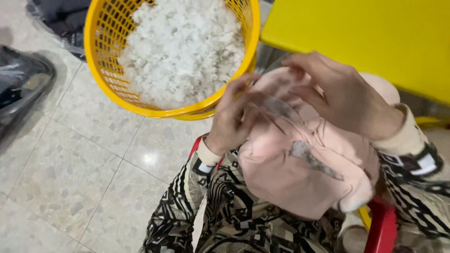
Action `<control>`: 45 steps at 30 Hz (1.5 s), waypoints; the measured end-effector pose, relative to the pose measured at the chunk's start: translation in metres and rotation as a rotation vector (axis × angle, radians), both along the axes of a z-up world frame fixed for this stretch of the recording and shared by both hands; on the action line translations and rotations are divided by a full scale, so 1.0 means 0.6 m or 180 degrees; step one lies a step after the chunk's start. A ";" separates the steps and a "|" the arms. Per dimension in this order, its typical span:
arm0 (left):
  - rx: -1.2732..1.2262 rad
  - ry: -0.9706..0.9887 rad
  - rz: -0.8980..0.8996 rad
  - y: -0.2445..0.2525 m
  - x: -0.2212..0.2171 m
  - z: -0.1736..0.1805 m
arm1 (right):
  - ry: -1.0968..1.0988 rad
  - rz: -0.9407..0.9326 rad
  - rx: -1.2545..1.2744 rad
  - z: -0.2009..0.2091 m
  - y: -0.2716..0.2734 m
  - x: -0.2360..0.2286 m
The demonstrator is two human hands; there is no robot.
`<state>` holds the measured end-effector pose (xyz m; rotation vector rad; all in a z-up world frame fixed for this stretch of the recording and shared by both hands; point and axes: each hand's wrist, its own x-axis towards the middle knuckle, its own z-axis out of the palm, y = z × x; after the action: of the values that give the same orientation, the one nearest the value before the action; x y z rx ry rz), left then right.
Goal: The person repeatedly takes handfuls of white synthetic stuffing from a yellow basket and pushes it into the opening of a pink plush toy held on their lap. The person works by hand, repeatedly filling the toy's interior.
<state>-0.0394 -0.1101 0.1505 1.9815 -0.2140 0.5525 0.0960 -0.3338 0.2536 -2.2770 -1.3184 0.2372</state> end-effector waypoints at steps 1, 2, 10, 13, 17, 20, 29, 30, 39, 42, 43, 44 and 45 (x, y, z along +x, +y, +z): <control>0.0287 -0.0110 -0.0347 -0.016 -0.009 0.012 | 0.0339 -0.0148 -0.0214 -0.004 -0.027 -0.019; 0.0569 -0.0231 -0.0695 -0.030 -0.018 0.022 | 0.0663 -0.0376 -0.0661 -0.008 -0.056 -0.045; 0.1880 0.0879 -0.0769 -0.082 -0.027 0.042 | -0.0220 -0.0842 -0.1047 -0.058 -0.158 -0.180; 0.2146 0.1088 -0.0662 -0.077 -0.033 0.031 | -0.0644 -0.1056 -0.0448 -0.064 -0.157 -0.185; 0.2014 0.1114 -0.0617 -0.071 -0.039 0.017 | -0.0903 -0.0998 0.0018 -0.074 -0.138 -0.194; 0.1815 0.1063 -0.0633 -0.068 -0.039 0.010 | -0.0660 -0.0938 0.0250 -0.087 -0.113 -0.204; 0.1750 0.0752 -0.0819 -0.072 -0.044 0.002 | -0.0125 -0.0651 0.0164 -0.122 -0.093 -0.180; 0.1841 0.0786 -0.0858 -0.072 -0.045 0.003 | -0.0072 -0.0742 0.0128 -0.118 -0.105 -0.175; 0.1805 0.1138 -0.0881 -0.072 -0.040 0.011 | -0.0844 -0.1200 0.0306 -0.041 -0.166 -0.219; 0.1709 0.1063 -0.0859 -0.069 -0.040 0.011 | -0.0874 -0.1106 0.0309 -0.031 -0.166 -0.223; 0.1720 0.1073 -0.0873 -0.070 -0.040 0.009 | -0.0989 -0.0959 0.0175 -0.035 -0.160 -0.224; 0.1731 0.1083 -0.0887 -0.071 -0.041 0.007 | -0.1102 -0.0811 0.0040 -0.044 -0.148 -0.223; 0.1741 0.1090 -0.0897 -0.072 -0.040 0.006 | -0.1217 -0.0659 -0.0095 -0.051 -0.140 -0.223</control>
<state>-0.0636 -0.1535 0.1538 2.4774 -0.4575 -0.0448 -0.0376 -0.4178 0.2228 -2.5486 -1.2437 -0.2639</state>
